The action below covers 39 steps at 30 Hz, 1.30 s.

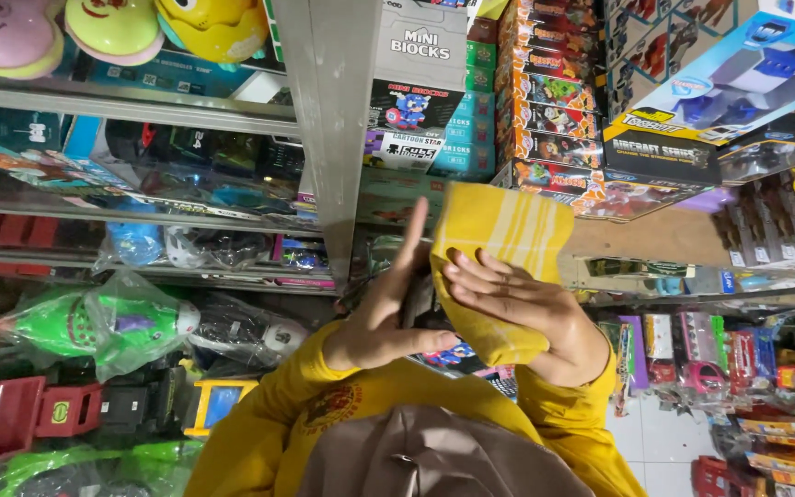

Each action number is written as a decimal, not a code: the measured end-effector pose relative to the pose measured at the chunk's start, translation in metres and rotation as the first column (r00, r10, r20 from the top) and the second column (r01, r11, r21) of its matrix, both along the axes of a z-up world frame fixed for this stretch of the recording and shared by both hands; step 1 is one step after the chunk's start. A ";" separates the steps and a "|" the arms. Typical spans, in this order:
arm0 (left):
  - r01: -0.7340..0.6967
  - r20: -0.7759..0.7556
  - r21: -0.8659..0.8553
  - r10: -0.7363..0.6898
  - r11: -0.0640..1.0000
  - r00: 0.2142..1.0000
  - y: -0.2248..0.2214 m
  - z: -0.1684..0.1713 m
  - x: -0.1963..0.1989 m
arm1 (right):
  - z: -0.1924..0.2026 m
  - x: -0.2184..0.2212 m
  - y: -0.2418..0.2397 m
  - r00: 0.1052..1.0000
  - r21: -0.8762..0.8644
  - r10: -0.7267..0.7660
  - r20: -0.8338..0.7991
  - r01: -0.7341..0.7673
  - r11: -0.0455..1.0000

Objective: Wiping and cleaning dust off small building block toy boxes on a retail shelf using a cloth.

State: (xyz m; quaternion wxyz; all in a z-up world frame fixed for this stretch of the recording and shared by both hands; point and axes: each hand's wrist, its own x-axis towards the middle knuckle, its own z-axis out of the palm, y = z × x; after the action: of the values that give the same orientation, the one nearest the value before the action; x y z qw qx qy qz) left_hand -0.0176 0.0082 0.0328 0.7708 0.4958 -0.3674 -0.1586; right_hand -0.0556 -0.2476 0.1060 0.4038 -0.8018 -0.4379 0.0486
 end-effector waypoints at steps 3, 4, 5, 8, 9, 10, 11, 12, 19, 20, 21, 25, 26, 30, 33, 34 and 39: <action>-0.034 0.024 -0.001 0.034 0.999 0.999 0.007 -0.006 0.003 | 0.001 -0.006 -0.004 0.998 0.002 -0.042 0.041 0.042 0.999; -0.053 0.027 -0.012 0.054 0.999 0.998 0.011 -0.008 0.004 | 0.002 -0.008 -0.008 1.000 -0.036 -0.015 0.026 0.016 0.999; -0.056 0.030 -0.012 0.057 0.998 0.998 0.010 -0.002 0.003 | 0.004 -0.007 -0.005 1.000 -0.036 -0.012 0.029 0.013 0.999; 0.055 -0.056 -0.029 -0.057 0.998 0.997 0.009 0.004 -0.002 | 0.008 -0.009 0.007 0.997 -0.064 -0.073 0.034 0.075 0.995; 0.059 -0.082 -0.042 -0.062 0.997 0.995 0.011 0.001 -0.002 | 0.009 -0.008 0.013 0.995 -0.010 -0.087 0.053 0.087 0.996; 0.062 -0.102 -0.057 -0.067 0.997 0.993 0.012 -0.001 0.000 | 0.011 -0.005 0.019 0.992 0.043 -0.100 0.078 0.097 0.994; 0.063 -0.096 -0.058 -0.069 0.996 0.993 0.013 -0.004 0.001 | 0.011 -0.006 0.013 0.991 0.041 -0.102 0.083 0.099 0.994; 0.033 -0.070 -0.042 -0.036 0.999 0.997 0.014 -0.007 0.002 | 0.011 -0.006 0.008 0.998 -0.012 -0.048 0.046 0.049 0.999; 0.033 -0.103 -0.070 -0.040 0.997 0.994 0.020 -0.011 -0.001 | 0.015 -0.002 0.022 0.996 -0.013 -0.045 0.074 0.046 0.999; 0.029 -0.097 -0.073 -0.036 0.997 0.995 0.019 -0.007 0.000 | 0.013 -0.002 0.017 0.996 -0.016 -0.040 0.079 0.042 0.999; 0.035 -0.098 -0.069 -0.042 0.997 0.994 0.018 -0.004 0.002 | 0.011 -0.002 0.012 0.999 -0.046 -0.028 0.035 0.030 0.998; 0.086 -0.111 -0.094 -0.096 0.992 0.989 0.023 0.001 0.004 | 0.013 0.001 0.029 0.992 0.001 -0.068 0.102 0.068 0.998; 0.086 -0.109 -0.094 -0.096 0.992 0.989 0.023 -0.002 0.003 | 0.012 0.000 0.025 0.992 0.001 -0.068 0.105 0.068 0.998; 0.049 -0.073 -0.102 -0.056 0.994 0.996 0.022 0.004 0.003 | 0.011 -0.001 0.021 0.996 -0.040 0.028 0.079 -0.024 0.999; 0.063 -0.088 -0.137 -0.076 0.989 0.993 0.024 0.006 -0.001 | 0.009 -0.002 0.031 0.990 -0.044 -0.039 0.134 0.045 0.998; 0.066 -0.071 -0.154 -0.077 0.986 0.994 0.025 0.005 0.001 | 0.009 0.000 0.034 0.976 -0.038 -0.077 0.201 0.086 0.996; 0.085 -0.086 -0.170 -0.101 0.982 0.991 0.025 0.003 0.003 | 0.007 0.002 0.026 0.998 -0.093 -0.006 0.061 0.012 0.996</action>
State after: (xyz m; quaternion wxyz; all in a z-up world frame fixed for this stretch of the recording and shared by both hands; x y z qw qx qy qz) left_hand -0.0142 0.0330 0.0360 0.8176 0.4042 -0.3652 -0.1865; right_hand -0.0538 -0.2214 0.1134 0.3525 -0.8228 -0.4437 0.0427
